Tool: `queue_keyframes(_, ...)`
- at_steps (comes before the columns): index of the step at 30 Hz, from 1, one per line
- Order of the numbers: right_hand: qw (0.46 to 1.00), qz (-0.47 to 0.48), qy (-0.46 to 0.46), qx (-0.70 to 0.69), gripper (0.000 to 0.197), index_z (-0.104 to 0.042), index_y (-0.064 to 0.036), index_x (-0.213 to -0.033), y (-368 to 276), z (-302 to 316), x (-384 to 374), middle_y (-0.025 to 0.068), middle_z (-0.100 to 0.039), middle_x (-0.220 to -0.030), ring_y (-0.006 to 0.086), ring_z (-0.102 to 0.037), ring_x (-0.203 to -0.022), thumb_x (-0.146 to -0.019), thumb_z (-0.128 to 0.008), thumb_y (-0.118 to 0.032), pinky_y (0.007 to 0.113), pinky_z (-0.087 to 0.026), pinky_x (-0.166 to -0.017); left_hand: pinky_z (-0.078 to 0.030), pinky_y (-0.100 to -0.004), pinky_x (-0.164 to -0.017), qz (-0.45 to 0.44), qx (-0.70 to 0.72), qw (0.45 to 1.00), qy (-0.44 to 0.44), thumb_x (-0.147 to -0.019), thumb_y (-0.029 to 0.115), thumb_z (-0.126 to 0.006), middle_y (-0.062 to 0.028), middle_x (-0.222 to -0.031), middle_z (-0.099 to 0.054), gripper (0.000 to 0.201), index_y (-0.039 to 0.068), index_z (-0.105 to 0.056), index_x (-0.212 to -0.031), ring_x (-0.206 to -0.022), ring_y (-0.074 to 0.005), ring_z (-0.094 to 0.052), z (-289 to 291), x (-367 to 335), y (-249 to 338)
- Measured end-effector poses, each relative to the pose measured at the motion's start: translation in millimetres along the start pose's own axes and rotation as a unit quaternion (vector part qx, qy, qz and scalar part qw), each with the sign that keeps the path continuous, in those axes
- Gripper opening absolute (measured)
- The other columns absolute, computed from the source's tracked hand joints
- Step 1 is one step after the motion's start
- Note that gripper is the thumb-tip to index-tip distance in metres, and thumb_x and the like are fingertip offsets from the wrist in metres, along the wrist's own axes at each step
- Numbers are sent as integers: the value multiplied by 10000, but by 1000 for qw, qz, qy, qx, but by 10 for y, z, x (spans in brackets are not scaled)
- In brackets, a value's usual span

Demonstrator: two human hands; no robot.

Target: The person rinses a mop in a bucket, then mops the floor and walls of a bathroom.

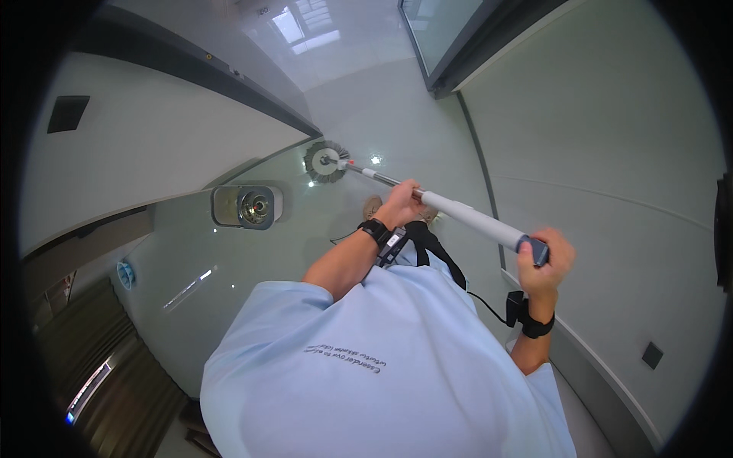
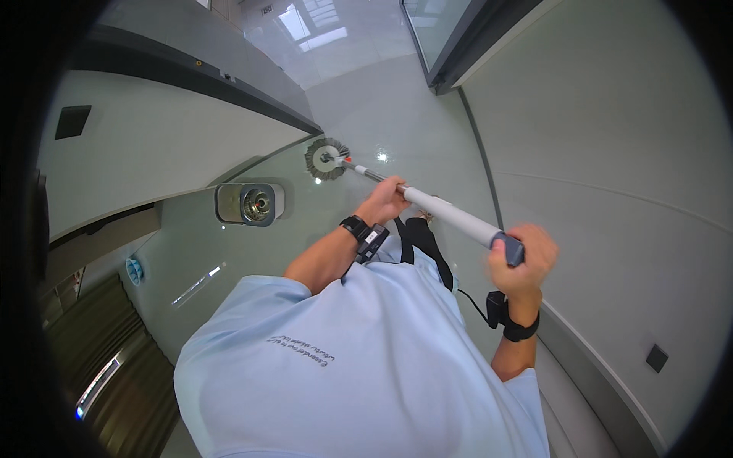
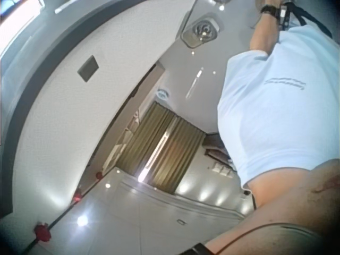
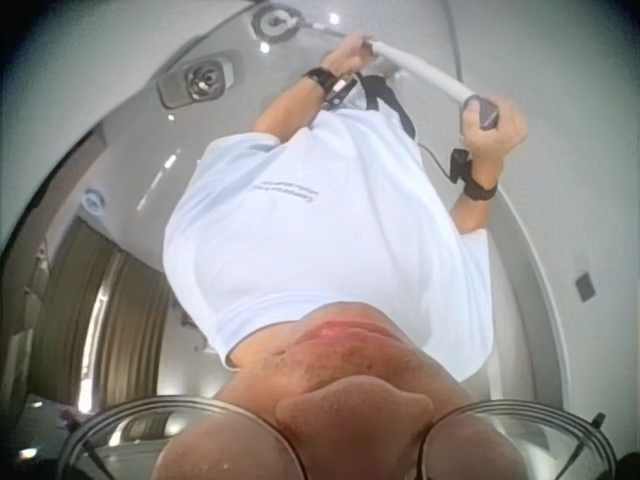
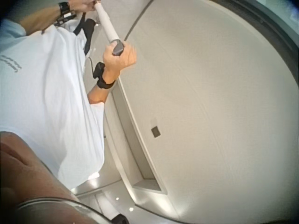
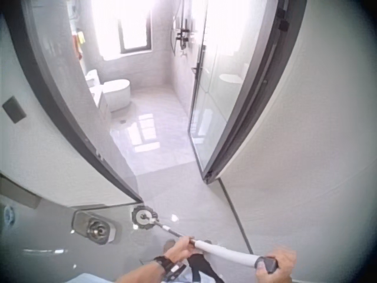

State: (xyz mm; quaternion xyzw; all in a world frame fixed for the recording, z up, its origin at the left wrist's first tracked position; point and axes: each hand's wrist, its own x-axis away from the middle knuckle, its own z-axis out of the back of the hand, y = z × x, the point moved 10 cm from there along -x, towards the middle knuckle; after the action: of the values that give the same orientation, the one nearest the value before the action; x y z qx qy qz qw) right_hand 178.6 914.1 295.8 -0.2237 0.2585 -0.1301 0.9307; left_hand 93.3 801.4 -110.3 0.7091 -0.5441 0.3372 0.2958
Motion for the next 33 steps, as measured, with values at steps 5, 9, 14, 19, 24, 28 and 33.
queue_keyframes(5, 997, 12, 53, 57, 129, -515, -38, -678, -312, 335, 26, 100, -470, -579, 251, -406, -465, -597, -600, -90, 328, -307, -437, -454, -363, -697, 21, -29, 999, -17, -784, 67, -513, -68, -717, -466, 71, 59, -447, -757, -702, -198, -505, -365, -72, -124)
queue_keyframes(9, 995, 43, 48, 74, 124, -528, -33, -687, -582, 141, 70, 94, -471, -577, 251, -423, -471, -601, -595, -91, 331, -326, -445, -455, -344, -520, -40, -134, 990, -29, -722, 66, -540, -63, -632, -447, 78, 49, -465, -707, -558, -189, -487, -640, -238, 116)
queue_keyframes(14, 996, 71, 8, 58, 164, -550, -31, -719, -657, -547, 86, 86, -496, -573, 255, -461, -474, -588, -615, -105, 345, -355, -454, -458, -345, -493, -92, -115, 989, -25, -723, 79, -529, -53, -628, -473, 62, 52, -484, -689, -552, -185, -497, -561, -710, 639)
queue_keyframes(19, 994, 56, -70, 68, 167, -575, -15, -731, -696, -828, 80, 99, -544, -617, 281, -502, -503, -585, -617, -84, 346, -395, -477, -470, -358, -514, -134, -144, 980, 25, -779, 133, -521, -47, -681, -512, 92, 54, -485, -810, -595, -172, -518, -318, -531, 924)
queue_keyframes(24, 990, 130, -50, 30, 158, -576, -34, -693, -853, -564, 35, 69, -491, -554, 251, -450, -462, -558, -606, -111, 333, -347, -441, -476, -363, -541, -143, -98, 984, 31, -790, 151, -526, -42, -681, -492, 95, 71, -478, -809, -595, -181, -522, -86, -33, 753)
queue_keyframes(28, 989, 144, -32, -4, 136, -574, -25, -668, -876, -304, 8, 78, -483, -540, 249, -434, -444, -553, -590, -97, 334, -334, -430, -447, -341, -544, -171, -36, 984, 25, -788, 180, -552, -27, -663, -472, 125, 95, -464, -762, -570, -169, -492, 136, 330, 507)
queue_keyframes(33, 982, 173, -17, -75, 120, -567, -21, -646, -876, -188, 219, 82, -474, -521, 245, -423, -430, -555, -589, -96, 329, -324, -424, -428, -324, -518, -186, 2, 981, 49, -786, 177, -555, -18, -661, -469, 119, 116, -456, -762, -566, -160, -486, 571, 392, 177)
